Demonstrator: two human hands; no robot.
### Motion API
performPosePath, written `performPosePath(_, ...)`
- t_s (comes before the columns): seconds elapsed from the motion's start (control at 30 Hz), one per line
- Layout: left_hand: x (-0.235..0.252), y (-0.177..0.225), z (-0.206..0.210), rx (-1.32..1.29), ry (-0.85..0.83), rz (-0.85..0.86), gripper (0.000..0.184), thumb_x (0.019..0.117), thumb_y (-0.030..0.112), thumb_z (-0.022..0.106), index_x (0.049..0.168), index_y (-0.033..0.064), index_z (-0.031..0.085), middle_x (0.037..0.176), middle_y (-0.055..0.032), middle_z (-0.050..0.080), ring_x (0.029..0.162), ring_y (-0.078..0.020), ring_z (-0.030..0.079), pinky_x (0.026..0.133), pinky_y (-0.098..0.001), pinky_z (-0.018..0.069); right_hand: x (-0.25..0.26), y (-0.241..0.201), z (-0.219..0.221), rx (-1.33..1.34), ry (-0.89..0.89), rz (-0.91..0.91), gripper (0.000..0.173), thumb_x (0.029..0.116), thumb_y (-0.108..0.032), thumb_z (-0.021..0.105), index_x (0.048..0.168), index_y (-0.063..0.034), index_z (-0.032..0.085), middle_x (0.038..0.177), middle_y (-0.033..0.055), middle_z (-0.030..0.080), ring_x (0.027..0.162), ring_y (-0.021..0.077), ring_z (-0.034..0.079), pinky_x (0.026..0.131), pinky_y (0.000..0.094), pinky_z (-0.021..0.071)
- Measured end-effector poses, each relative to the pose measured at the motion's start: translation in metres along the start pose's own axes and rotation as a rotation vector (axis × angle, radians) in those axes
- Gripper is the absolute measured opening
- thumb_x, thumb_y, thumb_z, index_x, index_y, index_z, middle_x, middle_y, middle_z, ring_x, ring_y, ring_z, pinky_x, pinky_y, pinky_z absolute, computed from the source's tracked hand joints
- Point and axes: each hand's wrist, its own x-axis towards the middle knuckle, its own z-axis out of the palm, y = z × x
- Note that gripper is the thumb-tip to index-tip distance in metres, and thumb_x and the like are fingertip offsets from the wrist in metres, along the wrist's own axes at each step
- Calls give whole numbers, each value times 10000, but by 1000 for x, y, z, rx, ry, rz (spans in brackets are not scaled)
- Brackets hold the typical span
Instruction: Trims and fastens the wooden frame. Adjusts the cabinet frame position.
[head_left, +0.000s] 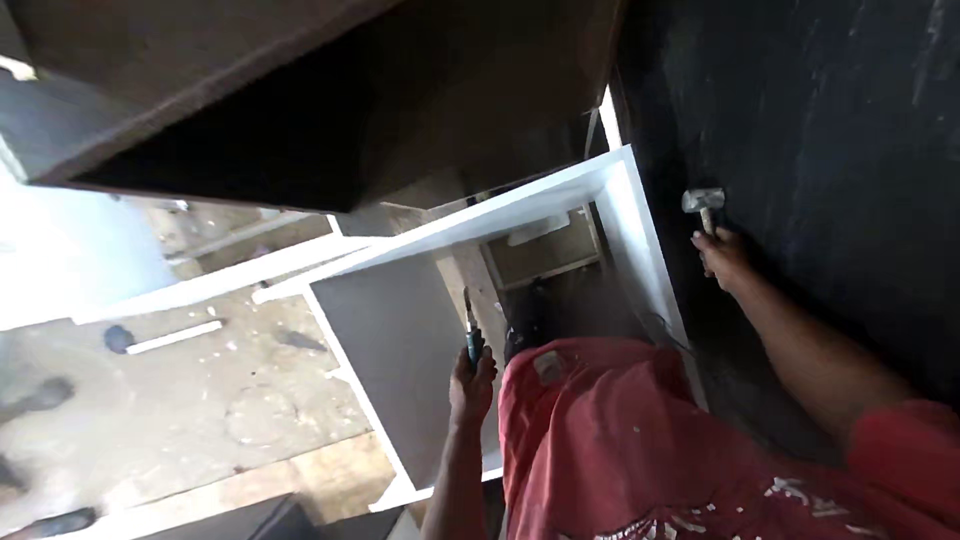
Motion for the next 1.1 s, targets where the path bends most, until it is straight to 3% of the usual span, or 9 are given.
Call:
performPosePath(0.1, 19, 42, 9, 165, -130, 58, 394, 1065, 307, 537, 1352, 40, 580, 931, -56, 695, 773, -131, 686, 741, -336, 594, 2, -4, 10, -9, 42, -96, 519, 1080, -475, 465, 1354, -46, 569, 982, 181, 638, 658, 254, 572, 611, 458, 523)
performPosePath(0.2, 34, 55, 29, 271, -231, 89, 392, 1052, 326, 558, 1348, 71, 593, 960, -52, 706, 805, -130, 695, 775, -345, 596, -1, -24, 24, 61, 33, -338, 441, 1109, -382, 420, 1321, -29, 579, 937, 136, 656, 612, 191, 600, 575, 388, 556)
performPosePath(0.33, 40, 53, 64, 387, -350, 36, 406, 1048, 386, 561, 1335, 104, 615, 948, -77, 695, 804, -182, 678, 775, -427, 577, 8, -61, 42, -90, 96, -479, 426, 1103, -363, 432, 1284, -40, 644, 1027, 177, 693, 894, 272, 679, 856, 494, 552)
performPosePath(0.43, 35, 33, 80, 435, -449, -2, 425, 1038, 387, 580, 1366, 119, 608, 1043, -110, 707, 904, -217, 691, 852, -473, 573, 10, -84, 55, -165, 182, -599, 425, 1108, -348, 401, 1181, -2, 639, 955, 161, 668, 883, 254, 670, 838, 462, 550)
performPosePath(0.57, 29, -4, 72, 450, -504, -25, 411, 1030, 404, 583, 1342, 141, 622, 984, -86, 705, 841, -200, 686, 795, -461, 580, 23, -105, 69, -350, 219, -527, 456, 1109, -403, 361, 1192, -55, 643, 998, 158, 690, 941, 297, 691, 855, 527, 544)
performPosePath(0.67, 28, -18, 49, 438, -482, -92, 418, 1035, 384, 588, 1368, 133, 610, 1020, -101, 718, 881, -219, 707, 825, -493, 586, 31, -113, 74, -349, 163, -431, 490, 1117, -386, 340, 1225, -24, 653, 1133, 179, 692, 1086, 293, 675, 978, 511, 512)
performPosePath(0.83, 44, -37, 12, 384, -373, -99, 407, 1042, 350, 577, 1355, 94, 610, 978, -91, 717, 832, -191, 705, 791, -444, 599, 11, -118, 81, -278, 301, -555, 461, 1118, -359, 349, 1161, -20, 658, 1018, 146, 685, 965, 238, 680, 896, 444, 546)
performPosePath(0.97, 55, -43, -2, 340, -359, -79, 392, 1039, 333, 575, 1335, 79, 614, 935, -67, 711, 785, -166, 700, 751, -400, 604, 14, -116, 87, -360, 225, -401, 500, 1125, -376, 317, 1224, -14, 647, 1131, 185, 686, 1077, 294, 673, 969, 504, 515)
performPosePath(1.1, 64, -46, -7, 347, -381, -38, 397, 1037, 350, 575, 1332, 87, 620, 917, -46, 717, 770, -137, 702, 746, -377, 607, -2, -115, 96, -303, 398, -569, 463, 1118, -359, 346, 1164, -13, 651, 966, 144, 683, 909, 247, 684, 848, 450, 550)
